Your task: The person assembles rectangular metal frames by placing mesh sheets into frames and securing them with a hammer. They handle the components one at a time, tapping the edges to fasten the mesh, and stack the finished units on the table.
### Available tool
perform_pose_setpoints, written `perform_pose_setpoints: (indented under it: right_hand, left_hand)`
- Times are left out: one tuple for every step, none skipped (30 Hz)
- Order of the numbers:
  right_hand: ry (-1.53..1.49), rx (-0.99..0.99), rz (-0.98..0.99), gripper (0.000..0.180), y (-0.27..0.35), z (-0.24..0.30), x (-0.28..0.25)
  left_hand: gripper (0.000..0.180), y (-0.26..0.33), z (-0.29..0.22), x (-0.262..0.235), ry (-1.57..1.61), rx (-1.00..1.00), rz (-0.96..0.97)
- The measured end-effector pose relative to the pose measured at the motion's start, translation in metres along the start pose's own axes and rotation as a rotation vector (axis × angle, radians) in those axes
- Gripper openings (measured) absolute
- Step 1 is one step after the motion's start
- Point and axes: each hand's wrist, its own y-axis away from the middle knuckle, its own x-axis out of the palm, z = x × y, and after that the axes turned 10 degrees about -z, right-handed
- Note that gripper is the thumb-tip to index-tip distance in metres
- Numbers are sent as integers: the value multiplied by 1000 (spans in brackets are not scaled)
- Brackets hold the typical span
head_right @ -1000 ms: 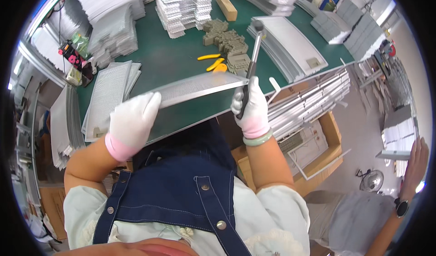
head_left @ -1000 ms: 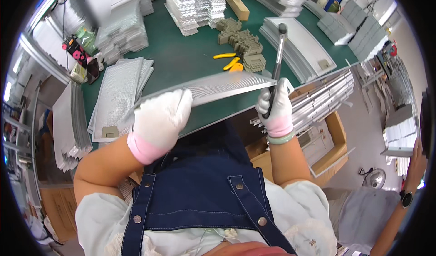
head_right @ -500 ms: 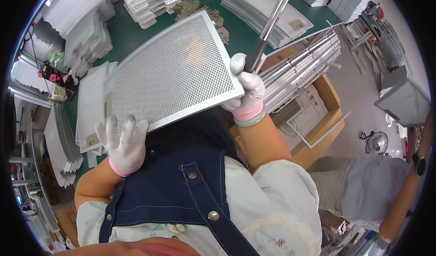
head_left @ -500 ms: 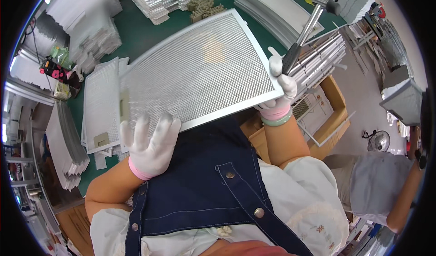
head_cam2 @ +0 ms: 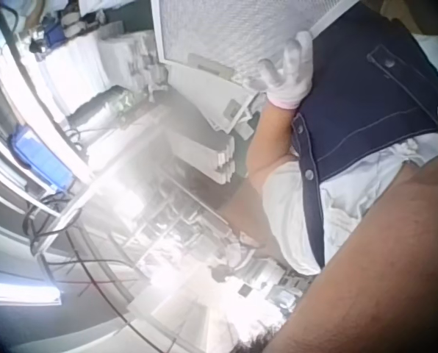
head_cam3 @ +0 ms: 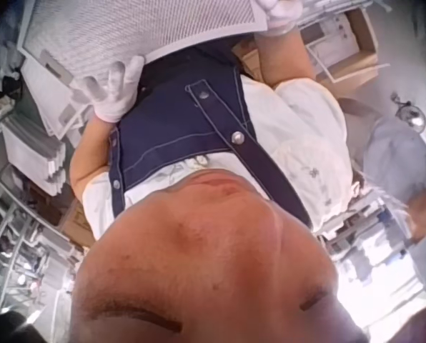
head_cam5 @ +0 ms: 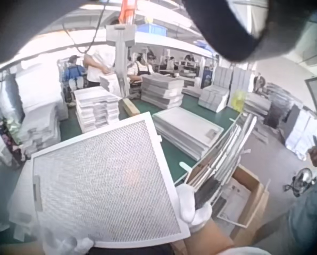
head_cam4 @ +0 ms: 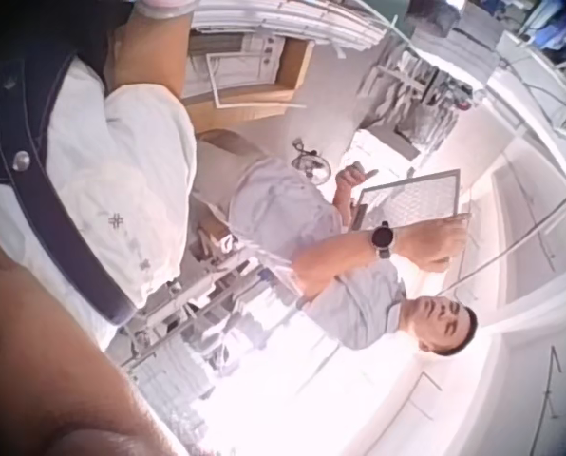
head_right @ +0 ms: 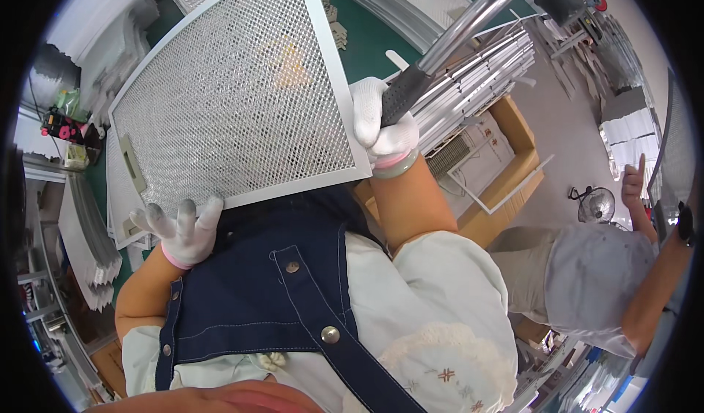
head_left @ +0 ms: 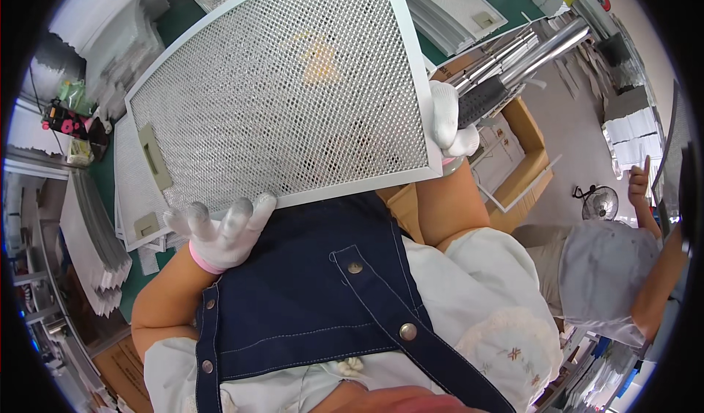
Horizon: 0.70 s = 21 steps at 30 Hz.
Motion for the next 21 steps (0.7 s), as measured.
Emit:
perform_pose_setpoints:
  right_hand:
    - [-7, 9, -24, 19, 1, 0, 0]
    - [-14, 17, -47, 19, 3, 0, 1]
    - [-20, 28, -69, 19, 1, -1, 4]
    - [4, 10, -77, 20, 0, -1, 7]
    - [26, -8, -84, 20, -3, 0, 12]
    - [47, -24, -90, 21, -6, 0, 15]
    - [82, -16, -100, 21, -6, 1, 9]
    - [114, -7, -109, 20, -3, 5, -1]
    - [143, 10, -116, 20, -6, 6, -4]
    - [276, -1, -267, 20, -7, 8, -4]
    - [410, -12, -416, 20, -8, 11, -2]
    - [524, 41, -547, 20, -10, 16, -3]
    - [627, 106, -675, 21, -13, 20, -3]
    - [811, 158, -757, 21, -20, 24, -6]
    - [869, 172, -794, 22, -20, 25, -16]
    - [936, 179, -831, 23, -19, 27, -27]
    - [1015, 202, -862, 26, -14, 27, -30]
    - [1073, 249, -864, 25, -11, 30, -37]
    - [1157, 279, -893, 25, -8, 33, -38]
    - [1244, 307, -923, 27, -4, 36, -38]
    - [1126, 311, -917, 31, -1, 41, -39]
  left_hand:
    - [37, 0, 1, -2, 8, 4, 19]
    - [36, 0, 1, -4, 15, 9, 38]
    - [35, 0, 2, -5, 20, 11, 56]
    - [41, 0, 2, -4, 7, 3, 41]
    - [48, -2, 1, -2, -8, -5, 27]
    - [55, -4, 1, 0, -25, -13, 13]
    - [49, -6, 3, -1, 30, -11, 53]
    - [44, -11, 7, -3, 82, -9, 94]
    - [39, -13, 10, -6, 129, -13, 140]
    - [39, -18, 10, -7, 179, -80, 191]
    - [39, -27, 6, -6, 227, -147, 242]
    - [39, -33, 2, -6, 266, -221, 299]
    - [41, -38, -2, -3, 310, -250, 343]
    - [42, -42, -7, 2, 353, -281, 387]
    - [43, -45, -12, 7, 394, -314, 431]
    - [43, -46, -20, 12, 483, -334, 451]
    - [45, -38, -28, 20, 589, -335, 478]
    - [48, -31, -31, 28, 693, -336, 502]
    - [49, -42, -21, 31, 798, -357, 651]
    - [50, -53, -7, 32, 906, -377, 798]
    - [52, -62, 2, 36, 1018, -391, 943]
